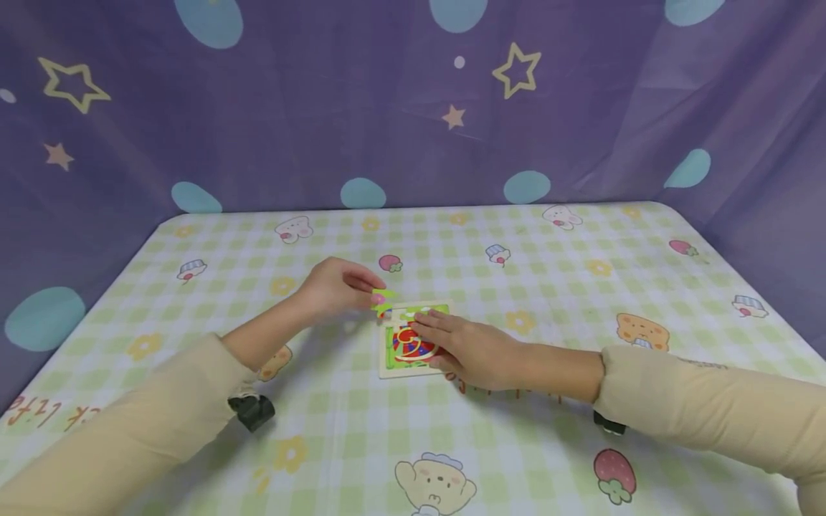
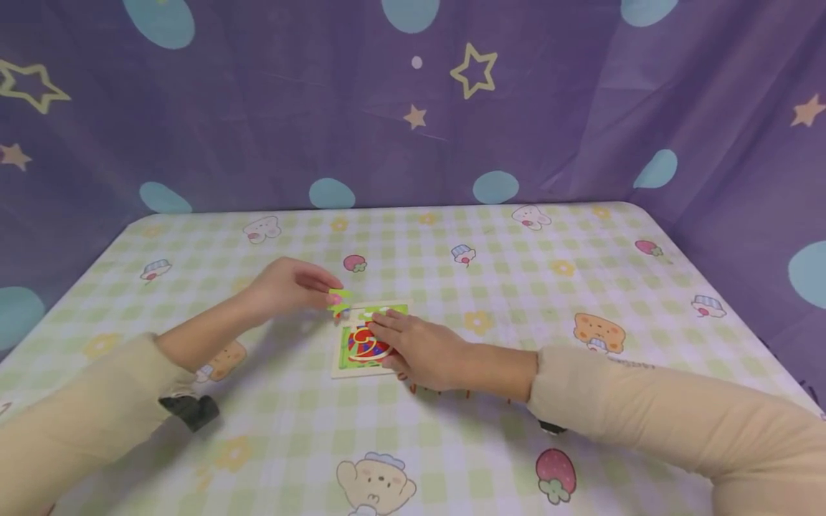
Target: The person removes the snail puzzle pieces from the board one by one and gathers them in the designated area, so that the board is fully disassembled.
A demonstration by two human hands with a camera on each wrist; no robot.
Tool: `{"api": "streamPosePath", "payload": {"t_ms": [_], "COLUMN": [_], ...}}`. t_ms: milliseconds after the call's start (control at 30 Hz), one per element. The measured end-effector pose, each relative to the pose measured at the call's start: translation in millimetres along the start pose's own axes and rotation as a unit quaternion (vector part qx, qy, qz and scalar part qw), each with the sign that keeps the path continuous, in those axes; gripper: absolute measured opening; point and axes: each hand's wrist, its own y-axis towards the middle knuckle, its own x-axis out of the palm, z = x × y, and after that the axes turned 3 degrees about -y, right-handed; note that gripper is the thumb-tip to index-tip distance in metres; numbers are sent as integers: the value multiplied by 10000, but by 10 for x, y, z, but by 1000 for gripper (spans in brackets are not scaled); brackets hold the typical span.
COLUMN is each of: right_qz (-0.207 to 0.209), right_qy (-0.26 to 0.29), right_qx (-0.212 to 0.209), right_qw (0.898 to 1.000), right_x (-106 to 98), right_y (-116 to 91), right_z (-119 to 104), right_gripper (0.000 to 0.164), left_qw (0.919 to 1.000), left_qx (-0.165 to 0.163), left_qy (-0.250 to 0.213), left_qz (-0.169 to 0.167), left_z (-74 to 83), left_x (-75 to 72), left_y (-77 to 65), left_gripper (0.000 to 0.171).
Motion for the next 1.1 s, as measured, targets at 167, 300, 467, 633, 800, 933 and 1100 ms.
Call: {"api": "streamPosePath", "payload": {"t_ms": [167, 300, 467, 633, 800, 933, 1100], "right_qz": [15, 17, 18, 0, -38, -21, -43], "right_qy": [-11, -33, -51, -43, -42, -83, -91], "right_qx": [-2, 0, -11, 25, 55, 45, 39], "right_qw": [10000, 10000, 10000, 10000, 10000, 10000, 9999], "right_x": [10, 16, 28, 31, 25, 18, 13], "right_y": [-3, -5, -8, -12, -14, -6, -9], "right_z": [6, 8, 9, 9, 3, -2, -3], "right_gripper": [57, 57, 57, 57, 57, 57, 57], "left_qw": [9998, 9980, 9965, 9961, 9948, 9936, 9896], "left_qx": [-161, -437, -598, -723, -892, -1004, -1174], "left_qy": [-154, -461, -577, -508, -492, -515, -820], "left_qz": [11, -42, -37, -7, -67, -94, -125], "left_z": [-43, -89, -204, -371, -573, -714, -864], "left_x": [-116, -216, -354, -503, -639, -741, -837], "left_y": [-25, -52, -90, -108, -144, -185, -220], "left_gripper": [30, 32, 35, 40, 47, 49, 53]}}
